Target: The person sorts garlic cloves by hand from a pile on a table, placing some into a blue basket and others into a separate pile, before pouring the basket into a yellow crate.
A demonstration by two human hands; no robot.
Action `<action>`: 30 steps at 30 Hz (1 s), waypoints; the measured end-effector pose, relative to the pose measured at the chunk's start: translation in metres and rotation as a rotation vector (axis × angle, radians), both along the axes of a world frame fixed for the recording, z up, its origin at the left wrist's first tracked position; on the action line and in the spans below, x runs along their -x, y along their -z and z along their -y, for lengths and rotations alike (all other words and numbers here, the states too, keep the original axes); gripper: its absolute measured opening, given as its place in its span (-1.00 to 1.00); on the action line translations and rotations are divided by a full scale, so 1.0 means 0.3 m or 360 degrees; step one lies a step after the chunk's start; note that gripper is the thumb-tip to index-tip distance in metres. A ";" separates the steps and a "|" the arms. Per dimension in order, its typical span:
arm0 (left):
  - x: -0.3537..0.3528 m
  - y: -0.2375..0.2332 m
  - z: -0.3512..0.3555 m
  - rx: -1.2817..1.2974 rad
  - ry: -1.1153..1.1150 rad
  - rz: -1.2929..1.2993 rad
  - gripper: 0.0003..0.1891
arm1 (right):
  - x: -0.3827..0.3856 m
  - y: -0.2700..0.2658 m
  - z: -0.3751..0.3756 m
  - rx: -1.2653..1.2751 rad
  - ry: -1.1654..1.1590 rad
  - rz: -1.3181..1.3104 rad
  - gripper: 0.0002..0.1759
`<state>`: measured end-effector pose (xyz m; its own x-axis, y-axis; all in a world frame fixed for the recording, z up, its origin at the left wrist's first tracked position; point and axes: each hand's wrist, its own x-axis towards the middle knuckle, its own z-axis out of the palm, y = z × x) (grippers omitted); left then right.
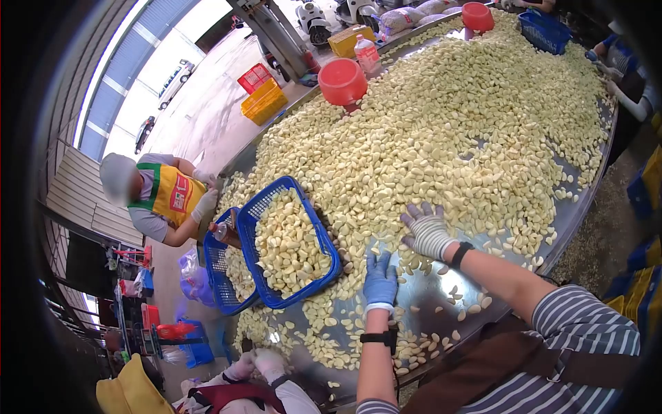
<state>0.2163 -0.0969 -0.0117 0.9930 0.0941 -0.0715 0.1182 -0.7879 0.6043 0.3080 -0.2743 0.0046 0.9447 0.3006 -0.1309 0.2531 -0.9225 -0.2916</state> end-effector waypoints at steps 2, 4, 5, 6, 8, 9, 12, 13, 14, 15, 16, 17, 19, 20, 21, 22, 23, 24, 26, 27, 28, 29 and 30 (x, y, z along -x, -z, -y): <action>-0.054 0.073 -0.055 -0.0041 -0.0144 -0.0088 -0.58 | 0.124 0.015 -0.067 -0.0099 -0.0259 -0.0057 -0.15; -0.042 0.135 -0.145 -0.0070 -0.0207 -0.0052 -0.58 | 0.235 -0.006 -0.127 -0.0125 -0.0813 -0.0306 -0.16; -0.013 0.147 -0.190 -0.0096 -0.0230 -0.0067 -0.59 | 0.284 0.116 -0.183 -0.0312 -0.0944 -0.0363 -0.18; 0.032 0.114 -0.235 -0.0072 -0.0213 -0.0151 -0.60 | 0.287 0.063 -0.195 -0.0302 -0.1018 -0.0361 -0.20; 0.161 0.136 -0.347 -0.0223 -0.0337 -0.0130 -0.58 | 0.212 0.004 -0.182 -0.0317 -0.1003 -0.0195 -0.22; 0.232 0.159 -0.439 -0.0163 -0.0434 -0.0160 -0.58 | 0.137 0.010 -0.165 -0.0339 -0.0917 -0.0032 -0.24; 0.412 0.116 -0.584 -0.0314 -0.0922 -0.0271 -0.55 | -0.144 -0.050 -0.011 -0.0141 -0.0269 0.0257 -0.35; 0.426 0.032 -0.563 -0.0340 -0.1132 -0.0408 -0.54 | -0.227 -0.038 0.056 -0.0046 -0.0075 0.0366 -0.35; 0.435 0.004 -0.540 -0.0334 -0.1155 -0.0420 -0.54 | -0.286 -0.047 0.117 0.0073 0.0063 0.0330 -0.34; 0.440 -0.009 -0.501 -0.0465 -0.1040 -0.0266 -0.52 | -0.314 -0.054 0.166 0.0194 0.0202 0.0295 -0.33; 0.437 -0.020 -0.449 -0.0592 -0.0920 -0.0111 -0.51 | -0.317 -0.025 0.199 0.0223 0.0243 0.0203 -0.32; 0.421 -0.031 -0.364 -0.0480 -0.0708 -0.0035 -0.50 | -0.313 0.009 0.221 0.0256 0.0288 0.0110 -0.30; 0.413 -0.024 -0.162 -0.0308 -0.0243 0.0046 -0.44 | -0.248 0.048 0.227 0.0391 0.0062 0.0223 -0.29; 0.403 -0.076 -0.070 -0.0409 -0.0021 -0.0268 -0.31 | -0.221 0.070 0.224 0.0387 0.0013 0.0240 -0.30; 0.401 -0.111 -0.011 -0.0642 0.0148 -0.0657 -0.16 | -0.182 0.090 0.223 0.0380 -0.0029 0.0249 -0.31; 0.422 -0.100 -0.013 -0.0709 0.0105 -0.0692 -0.11 | -0.144 0.106 0.230 0.0381 -0.0080 0.0303 -0.31; 0.450 -0.077 -0.029 -0.0774 0.0063 -0.0721 -0.06 | -0.117 0.120 0.241 0.0322 -0.0099 0.0285 -0.31; 0.482 -0.048 -0.093 -0.0723 -0.0022 -0.0750 -0.04 | -0.089 0.084 0.242 0.0320 -0.0098 0.0189 -0.30; 0.556 -0.012 -0.261 -0.0673 -0.0265 -0.0902 -0.03 | -0.029 0.056 0.203 0.0280 -0.0061 0.0179 -0.32; 0.577 -0.016 -0.321 -0.0675 -0.0418 -0.1028 -0.03 | 0.025 -0.040 0.164 0.0153 -0.0235 0.0273 -0.42; 0.580 -0.059 -0.348 -0.0793 -0.0572 -0.1140 -0.09 | 0.076 -0.049 0.130 -0.0047 -0.0569 0.0488 -0.61; 0.588 -0.098 -0.356 -0.0909 -0.0728 -0.1249 -0.14 | 0.117 -0.017 0.073 -0.0135 -0.0939 0.0314 -0.73; 0.593 -0.096 -0.358 -0.0918 -0.0727 -0.1242 -0.14 | 0.202 -0.025 0.020 -0.0151 -0.1196 0.0331 -0.79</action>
